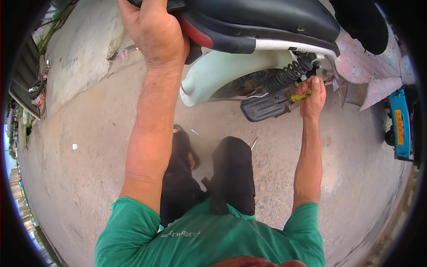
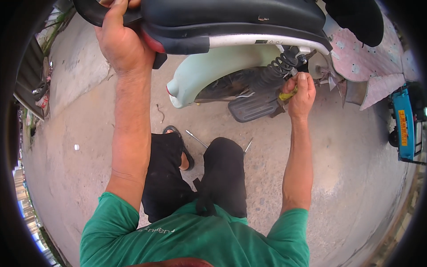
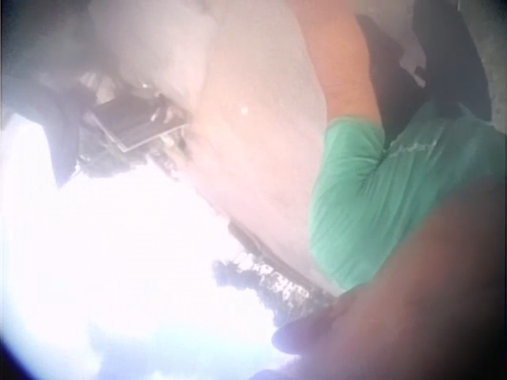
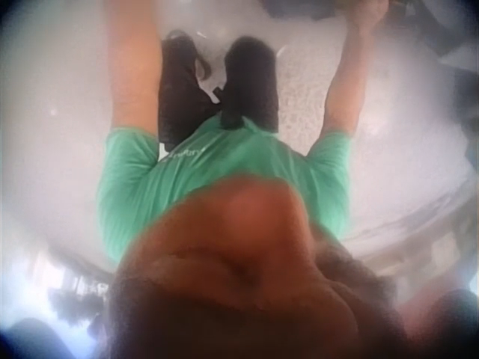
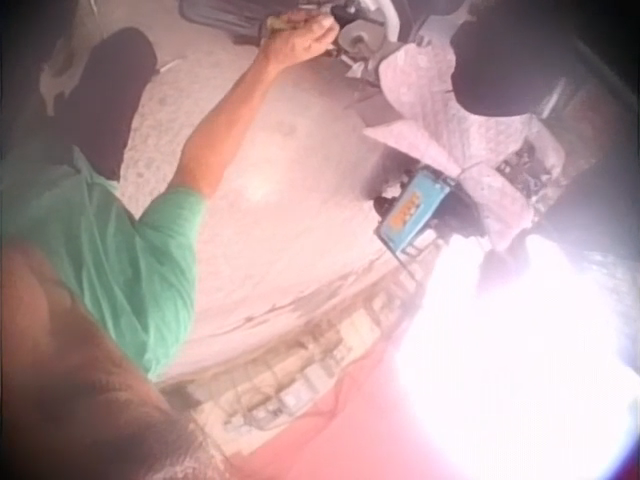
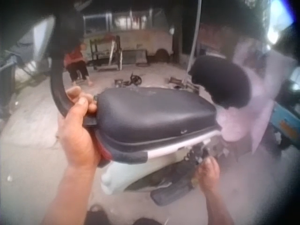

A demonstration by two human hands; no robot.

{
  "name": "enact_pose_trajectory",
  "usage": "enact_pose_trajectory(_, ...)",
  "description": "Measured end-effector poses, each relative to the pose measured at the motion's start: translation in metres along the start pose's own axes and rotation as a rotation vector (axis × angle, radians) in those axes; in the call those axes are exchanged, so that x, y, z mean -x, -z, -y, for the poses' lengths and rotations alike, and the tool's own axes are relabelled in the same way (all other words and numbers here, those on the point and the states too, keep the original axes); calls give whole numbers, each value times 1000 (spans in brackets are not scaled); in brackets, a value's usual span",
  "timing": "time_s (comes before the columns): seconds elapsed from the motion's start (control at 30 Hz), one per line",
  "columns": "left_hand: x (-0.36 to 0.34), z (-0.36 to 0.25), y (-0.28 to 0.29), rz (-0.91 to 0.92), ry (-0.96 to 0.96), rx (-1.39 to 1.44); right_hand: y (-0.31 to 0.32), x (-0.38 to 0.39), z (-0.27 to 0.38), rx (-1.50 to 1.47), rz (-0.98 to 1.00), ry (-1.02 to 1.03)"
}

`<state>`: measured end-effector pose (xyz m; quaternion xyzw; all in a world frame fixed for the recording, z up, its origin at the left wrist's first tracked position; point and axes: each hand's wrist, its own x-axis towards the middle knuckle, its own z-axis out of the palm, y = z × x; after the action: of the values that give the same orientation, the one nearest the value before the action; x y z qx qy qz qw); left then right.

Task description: The person uses a T-handle wrench and a screwdriver to loosen and remove screws from the rear bodywork and mechanical components of a scooter.

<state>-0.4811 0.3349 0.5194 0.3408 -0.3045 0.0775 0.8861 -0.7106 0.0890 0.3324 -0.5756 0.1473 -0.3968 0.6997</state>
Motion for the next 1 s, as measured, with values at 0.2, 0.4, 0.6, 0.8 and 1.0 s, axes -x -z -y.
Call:
enact_pose_trajectory(0.2, 4, -1, -4, -54, -21, -15, -33, 6, 6, 228, -508, 159)
enact_pose_trajectory(0.4, 5, -6, -6, -22, 18, 0, -1, -3, 11, -167, 282, -150)
enact_pose_trajectory(0.6, 0, -1, 3, -32, 13, 18, -17, 2, 14, 224, -24, -39)
enact_pose_trajectory(0.8, 0, 3, 1, -13, -39, 29, -29, 3, 8, 101, -455, 30)
enact_pose_trajectory(1.0, 3, -5, -2, -10, 17, 25, -2, -3, 13, -54, 263, -233)
